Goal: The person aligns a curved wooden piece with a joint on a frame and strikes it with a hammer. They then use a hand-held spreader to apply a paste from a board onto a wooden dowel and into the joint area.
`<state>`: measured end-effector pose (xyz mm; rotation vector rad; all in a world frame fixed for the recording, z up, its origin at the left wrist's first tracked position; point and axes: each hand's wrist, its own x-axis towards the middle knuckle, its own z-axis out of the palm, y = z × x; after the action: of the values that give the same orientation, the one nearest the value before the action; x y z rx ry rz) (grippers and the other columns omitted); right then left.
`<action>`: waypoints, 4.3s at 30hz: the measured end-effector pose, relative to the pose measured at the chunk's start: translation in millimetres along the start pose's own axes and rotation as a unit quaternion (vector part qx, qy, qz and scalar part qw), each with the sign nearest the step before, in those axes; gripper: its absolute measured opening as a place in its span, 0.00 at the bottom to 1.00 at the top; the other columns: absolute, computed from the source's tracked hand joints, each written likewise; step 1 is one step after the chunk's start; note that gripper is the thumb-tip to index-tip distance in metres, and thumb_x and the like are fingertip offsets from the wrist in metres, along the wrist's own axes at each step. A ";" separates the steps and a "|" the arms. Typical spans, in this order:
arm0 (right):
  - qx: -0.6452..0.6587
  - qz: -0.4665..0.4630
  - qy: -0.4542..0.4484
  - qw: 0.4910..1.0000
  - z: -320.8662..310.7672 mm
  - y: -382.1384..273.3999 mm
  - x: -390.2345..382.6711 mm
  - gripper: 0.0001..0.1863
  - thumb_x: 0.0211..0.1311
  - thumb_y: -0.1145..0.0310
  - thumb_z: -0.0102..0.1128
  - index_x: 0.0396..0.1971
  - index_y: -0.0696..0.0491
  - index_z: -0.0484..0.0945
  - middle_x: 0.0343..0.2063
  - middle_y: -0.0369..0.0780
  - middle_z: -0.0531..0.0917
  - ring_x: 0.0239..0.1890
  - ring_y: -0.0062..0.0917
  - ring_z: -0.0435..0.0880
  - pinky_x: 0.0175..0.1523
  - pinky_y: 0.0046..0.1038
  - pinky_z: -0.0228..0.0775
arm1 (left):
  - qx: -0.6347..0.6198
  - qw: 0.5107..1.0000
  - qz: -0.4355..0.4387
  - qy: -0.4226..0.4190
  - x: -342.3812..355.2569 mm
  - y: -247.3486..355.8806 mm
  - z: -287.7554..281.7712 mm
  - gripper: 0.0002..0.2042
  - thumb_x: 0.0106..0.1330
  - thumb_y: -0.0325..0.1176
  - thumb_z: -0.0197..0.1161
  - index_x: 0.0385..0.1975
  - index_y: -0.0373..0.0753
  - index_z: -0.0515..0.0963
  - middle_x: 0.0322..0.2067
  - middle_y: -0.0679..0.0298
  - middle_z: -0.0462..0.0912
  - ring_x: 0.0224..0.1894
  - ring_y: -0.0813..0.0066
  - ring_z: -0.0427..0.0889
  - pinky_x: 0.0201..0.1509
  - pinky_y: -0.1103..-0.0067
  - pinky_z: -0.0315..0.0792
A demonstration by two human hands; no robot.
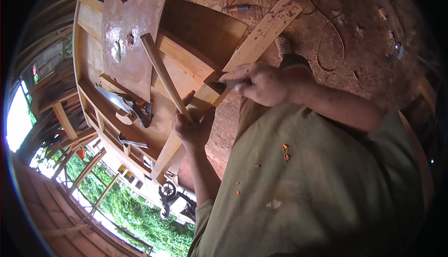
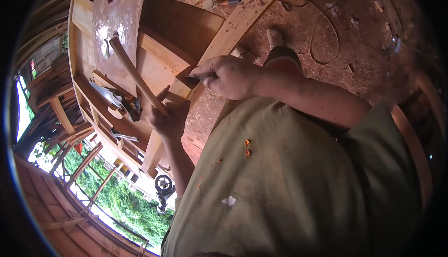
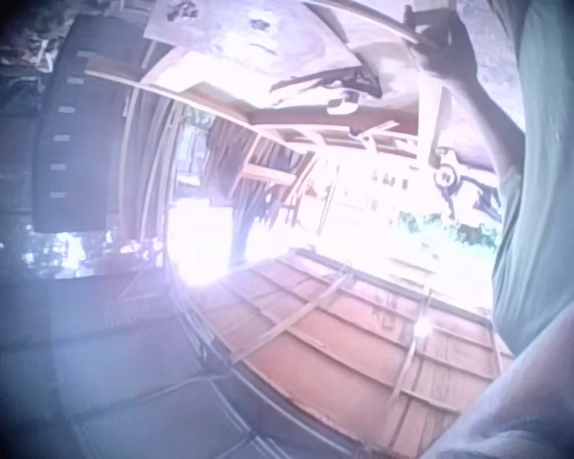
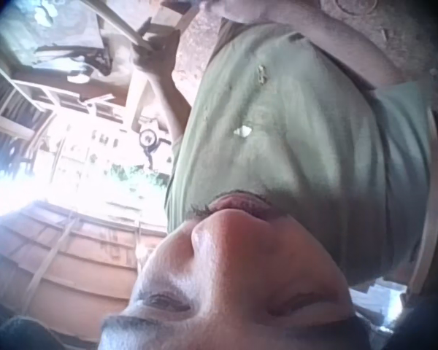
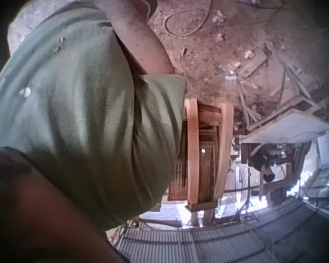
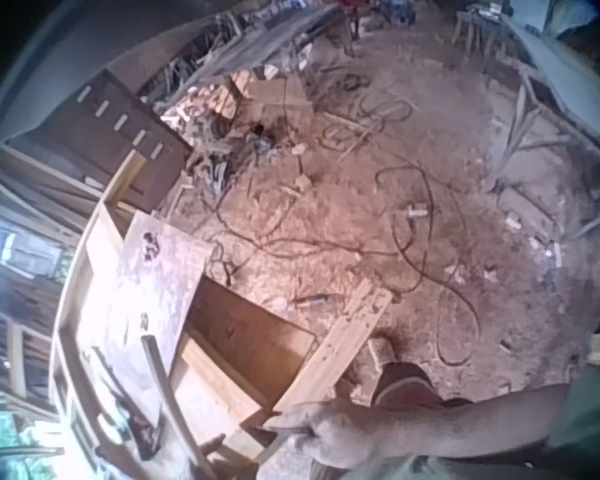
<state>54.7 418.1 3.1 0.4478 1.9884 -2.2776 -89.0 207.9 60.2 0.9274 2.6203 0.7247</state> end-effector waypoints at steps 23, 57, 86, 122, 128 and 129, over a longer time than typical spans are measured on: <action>0.306 0.058 0.040 0.949 -73.9 -42.0 -3.9 0.16 0.65 0.73 0.61 0.51 0.61 0.80 0.43 0.41 0.86 0.47 0.26 0.85 0.53 0.28 0.79 | -0.558 0.802 -0.137 0.162 25.6 -14.5 -71.4 0.18 0.79 0.44 0.50 0.42 0.32 0.75 0.28 0.61 0.79 0.17 0.82 0.68 0.17 0.84 0.63; -0.509 -0.099 -0.006 0.855 37.5 -118.5 317.0 0.17 0.66 0.76 0.61 0.55 0.62 0.80 0.49 0.45 0.86 0.52 0.28 0.84 0.57 0.26 0.73 | -0.030 0.796 -0.371 0.477 -99.5 -261.7 -186.0 0.07 0.65 0.34 0.66 0.34 0.36 0.84 0.29 0.52 0.84 0.31 0.55 0.83 0.38 0.65 0.77; -0.497 -0.316 0.077 0.804 29.0 -130.3 297.6 0.17 0.65 0.77 0.56 0.52 0.59 0.82 0.49 0.46 0.87 0.54 0.30 0.85 0.61 0.30 0.73 | 0.001 0.647 -0.544 0.534 -211.5 -496.7 -230.6 0.26 0.58 0.48 0.71 0.43 0.26 0.80 0.36 0.55 0.81 0.35 0.65 0.79 0.37 0.72 0.73; -0.154 -0.183 0.282 0.929 110.2 -20.8 247.3 0.17 0.74 0.69 0.56 0.57 0.59 0.79 0.48 0.40 0.87 0.53 0.24 0.82 0.54 0.26 0.74 | -0.302 0.898 -0.262 0.182 138.9 -214.9 -128.6 0.21 0.68 0.46 0.62 0.37 0.28 0.78 0.35 0.41 0.84 0.43 0.47 0.85 0.48 0.64 0.76; -0.393 -0.371 -0.058 0.839 134.1 -37.7 253.9 0.15 0.74 0.71 0.54 0.55 0.57 0.81 0.43 0.48 0.88 0.40 0.30 0.86 0.46 0.30 0.76 | -0.307 0.894 -0.256 0.202 145.7 -223.8 -118.3 0.21 0.67 0.47 0.64 0.31 0.30 0.75 0.25 0.54 0.80 0.31 0.65 0.80 0.39 0.70 0.73; -0.352 -0.241 0.079 0.901 134.2 -40.3 252.9 0.15 0.72 0.73 0.56 0.56 0.56 0.81 0.45 0.47 0.87 0.45 0.30 0.86 0.50 0.31 0.76 | -0.306 0.891 -0.257 0.214 146.2 -222.6 -119.2 0.21 0.67 0.47 0.64 0.31 0.30 0.75 0.26 0.53 0.80 0.31 0.64 0.80 0.40 0.70 0.74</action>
<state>-218.6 324.8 -12.5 0.0642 3.0663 -1.5236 -361.9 109.4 28.4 -0.1228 2.5000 1.5886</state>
